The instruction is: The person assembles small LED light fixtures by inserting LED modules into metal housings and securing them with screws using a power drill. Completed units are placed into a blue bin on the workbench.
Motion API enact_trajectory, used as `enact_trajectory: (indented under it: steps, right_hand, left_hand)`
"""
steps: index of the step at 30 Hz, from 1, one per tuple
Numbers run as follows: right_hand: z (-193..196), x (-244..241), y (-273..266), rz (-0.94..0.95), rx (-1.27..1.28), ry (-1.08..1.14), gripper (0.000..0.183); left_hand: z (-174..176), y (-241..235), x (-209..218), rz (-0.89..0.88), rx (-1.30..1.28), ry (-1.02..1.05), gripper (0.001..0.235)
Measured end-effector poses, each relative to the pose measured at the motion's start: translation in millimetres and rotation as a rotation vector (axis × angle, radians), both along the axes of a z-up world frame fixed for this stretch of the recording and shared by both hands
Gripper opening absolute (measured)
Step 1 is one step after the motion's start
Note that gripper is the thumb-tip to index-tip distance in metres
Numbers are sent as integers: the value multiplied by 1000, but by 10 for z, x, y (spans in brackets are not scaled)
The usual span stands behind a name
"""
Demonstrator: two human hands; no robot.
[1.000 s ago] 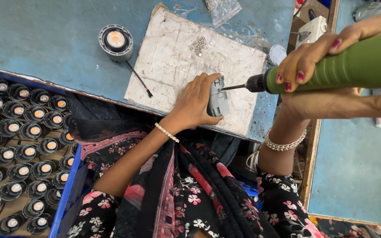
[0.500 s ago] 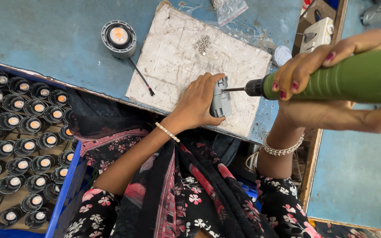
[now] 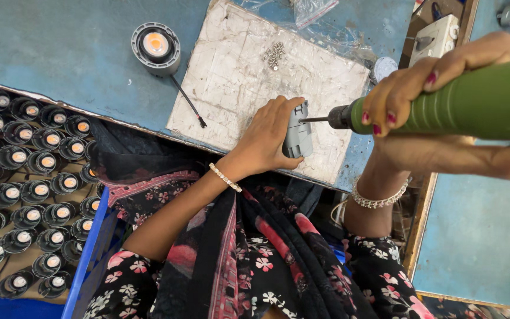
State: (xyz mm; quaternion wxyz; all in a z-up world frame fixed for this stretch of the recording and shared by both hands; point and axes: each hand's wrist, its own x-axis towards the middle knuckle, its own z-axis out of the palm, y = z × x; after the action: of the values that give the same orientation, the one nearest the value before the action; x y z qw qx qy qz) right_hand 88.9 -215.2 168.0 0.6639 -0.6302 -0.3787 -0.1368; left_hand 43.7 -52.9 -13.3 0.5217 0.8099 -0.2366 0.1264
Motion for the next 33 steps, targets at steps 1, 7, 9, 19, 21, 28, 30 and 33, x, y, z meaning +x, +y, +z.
enact_trajectory:
  steps: [1,7,9,19,21,28,30,33]
  right_hand:
    - [-14,15,10,-28,-6,-12,89]
    - [-116,107,48,16,73,-35,90]
    - [-141,113,53,19,97,-3,90]
    - [-110,274,-892,76,304,146,82]
    - [-87,290,-1106,29,290,134,82]
    - [-506,-490,-565,-939,138,-213,71]
    - [-823,-861,-165,-760,80,-58,70]
    - [-1150,-1132,325,0,-88,555,87]
  left_hand:
    - [-13,-4,-5,1,-5,1,104]
    - [-54,15,21,-25,-32,-12,105]
    - [-63,41,17,-30,-37,-12,106]
    - [-164,223,-185,-24,-192,49,109]
    - [-141,340,-219,-148,-417,164,109]
    - [-45,788,-468,-592,-1252,440,112]
    - [-77,853,-527,-668,-1460,479,117]
    - [-146,936,-575,-711,-1636,534,125]
